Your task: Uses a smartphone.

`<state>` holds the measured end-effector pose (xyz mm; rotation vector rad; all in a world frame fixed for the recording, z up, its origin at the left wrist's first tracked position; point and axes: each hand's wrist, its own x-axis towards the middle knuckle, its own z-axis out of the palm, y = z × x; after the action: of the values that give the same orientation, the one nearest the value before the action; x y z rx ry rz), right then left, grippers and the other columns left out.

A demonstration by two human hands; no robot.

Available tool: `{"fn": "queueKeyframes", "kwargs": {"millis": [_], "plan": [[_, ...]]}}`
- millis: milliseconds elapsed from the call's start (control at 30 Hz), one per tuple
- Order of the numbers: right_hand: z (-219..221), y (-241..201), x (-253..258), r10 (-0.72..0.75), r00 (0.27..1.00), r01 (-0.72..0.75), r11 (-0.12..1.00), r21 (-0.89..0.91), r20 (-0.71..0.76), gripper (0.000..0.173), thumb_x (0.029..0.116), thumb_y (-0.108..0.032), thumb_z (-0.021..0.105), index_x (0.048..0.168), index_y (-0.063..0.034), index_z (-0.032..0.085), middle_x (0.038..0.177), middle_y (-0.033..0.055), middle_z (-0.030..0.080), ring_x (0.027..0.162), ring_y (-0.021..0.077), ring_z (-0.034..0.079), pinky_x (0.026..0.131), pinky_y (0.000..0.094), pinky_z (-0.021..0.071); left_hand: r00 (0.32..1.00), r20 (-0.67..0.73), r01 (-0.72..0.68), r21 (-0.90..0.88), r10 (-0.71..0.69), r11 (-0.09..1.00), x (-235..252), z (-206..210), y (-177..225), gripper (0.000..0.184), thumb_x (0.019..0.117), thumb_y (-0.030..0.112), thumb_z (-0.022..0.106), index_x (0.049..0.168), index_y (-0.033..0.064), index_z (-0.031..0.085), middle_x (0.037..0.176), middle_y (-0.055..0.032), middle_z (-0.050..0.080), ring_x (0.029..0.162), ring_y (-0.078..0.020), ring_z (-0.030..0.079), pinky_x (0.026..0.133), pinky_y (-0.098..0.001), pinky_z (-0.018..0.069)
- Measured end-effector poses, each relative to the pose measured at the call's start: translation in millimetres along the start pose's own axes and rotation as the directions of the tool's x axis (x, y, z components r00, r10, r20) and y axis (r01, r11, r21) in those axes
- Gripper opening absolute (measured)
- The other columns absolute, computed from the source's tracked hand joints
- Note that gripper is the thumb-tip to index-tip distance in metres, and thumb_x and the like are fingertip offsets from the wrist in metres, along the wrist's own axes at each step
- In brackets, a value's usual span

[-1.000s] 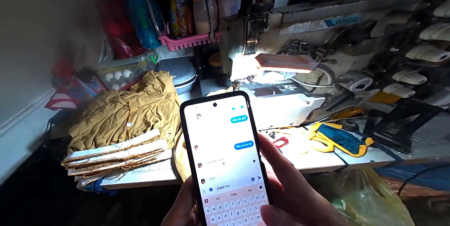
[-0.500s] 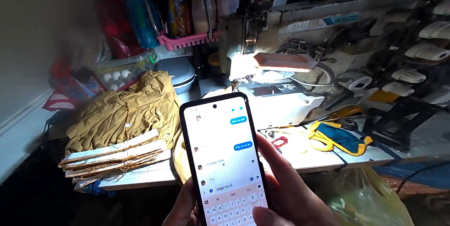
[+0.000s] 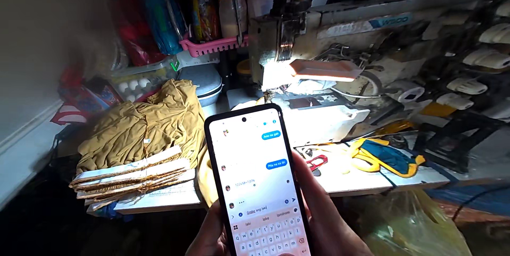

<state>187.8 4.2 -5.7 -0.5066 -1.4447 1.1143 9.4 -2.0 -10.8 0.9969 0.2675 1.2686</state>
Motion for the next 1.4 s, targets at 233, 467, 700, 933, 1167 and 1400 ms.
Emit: {"fn": "queueKeyframes", "kwargs": {"millis": [233, 467, 700, 933, 1167, 1400], "plan": [[-9.5, -6.4, 1.1, 0.036, 0.996, -0.042, 0.996, 0.073, 0.078, 0.089, 0.0891, 0.008, 0.054, 0.158, 0.0088, -0.003, 0.159, 0.0181, 0.035, 0.137, 0.0208, 0.052, 0.109, 0.0428, 0.0527, 1.0, 0.018, 0.005, -0.016, -0.005, 1.0, -0.4, -1.5, -0.8, 0.048, 0.0987, 0.003, 0.056, 0.145, 0.0167, 0.051, 0.134, 0.001, 0.065, 0.121, -0.0143, 0.065, 0.098, -0.0399, 0.0572], [-4.8, -11.6, 0.5, 0.046, 0.999, -0.046, 0.997, 0.068, 0.013, 0.087, 0.0875, 0.011, 0.053, 0.157, 0.0122, 0.001, 0.159, 0.0191, 0.036, 0.132, 0.0205, 0.057, 0.105, 0.0389, 0.056, 1.0, 0.016, 0.017, -0.026, -0.016, 1.0, -0.6, -3.1, -3.0, 0.05, 0.0989, 0.004, 0.057, 0.147, 0.0156, 0.048, 0.136, -0.002, 0.064, 0.122, -0.0181, 0.064, 0.098, -0.0437, 0.0574], [-4.7, -13.6, 0.6, 0.049, 0.999, -0.049, 0.997, 0.063, -0.004, 0.085, 0.087, 0.013, 0.052, 0.158, 0.0106, 0.006, 0.158, 0.0179, 0.039, 0.13, 0.0198, 0.059, 0.103, 0.0379, 0.0563, 1.0, 0.015, 0.021, -0.031, -0.02, 0.999, -0.8, -1.5, -2.3, 0.051, 0.0978, 0.001, 0.055, 0.146, 0.015, 0.048, 0.135, -0.0024, 0.065, 0.122, -0.019, 0.065, 0.096, -0.0448, 0.0584], [-4.8, -22.1, 0.7, 0.091, 0.996, -0.091, 0.994, 0.054, 0.012, 0.085, 0.0851, 0.013, 0.05, 0.157, 0.0123, 0.004, 0.157, 0.0181, 0.04, 0.128, 0.0172, 0.06, 0.103, 0.0348, 0.056, 1.0, 0.011, 0.023, -0.043, -0.022, 0.999, -1.2, -0.2, -1.1, 0.048, 0.0989, 0.002, 0.055, 0.145, 0.0146, 0.05, 0.134, -0.0018, 0.065, 0.121, -0.0178, 0.065, 0.096, -0.0431, 0.0583], [-15.3, -11.7, -0.1, 0.049, 0.992, -0.057, 0.996, 0.063, 0.113, 0.085, 0.0911, 0.008, 0.049, 0.158, 0.0072, -0.002, 0.155, 0.0181, 0.043, 0.133, 0.0222, 0.056, 0.105, 0.0429, 0.055, 1.0, 0.03, 0.007, -0.033, -0.006, 0.999, -0.7, -1.3, -1.1, 0.048, 0.0993, 0.004, 0.056, 0.145, 0.0181, 0.052, 0.134, 0.001, 0.065, 0.12, -0.0142, 0.065, 0.096, -0.0399, 0.0582], [-15.2, -10.2, -1.1, 0.046, 0.993, -0.056, 0.995, 0.087, 0.11, 0.084, 0.0932, 0.007, 0.051, 0.158, 0.0077, -0.002, 0.156, 0.0166, 0.041, 0.134, 0.0209, 0.056, 0.107, 0.0427, 0.0537, 1.0, 0.025, 0.009, -0.008, -0.009, 1.0, -2.2, -0.9, -1.8, 0.049, 0.0991, 0.005, 0.057, 0.145, 0.0176, 0.05, 0.135, 0.0004, 0.065, 0.12, -0.0154, 0.065, 0.095, -0.041, 0.0589]]}}
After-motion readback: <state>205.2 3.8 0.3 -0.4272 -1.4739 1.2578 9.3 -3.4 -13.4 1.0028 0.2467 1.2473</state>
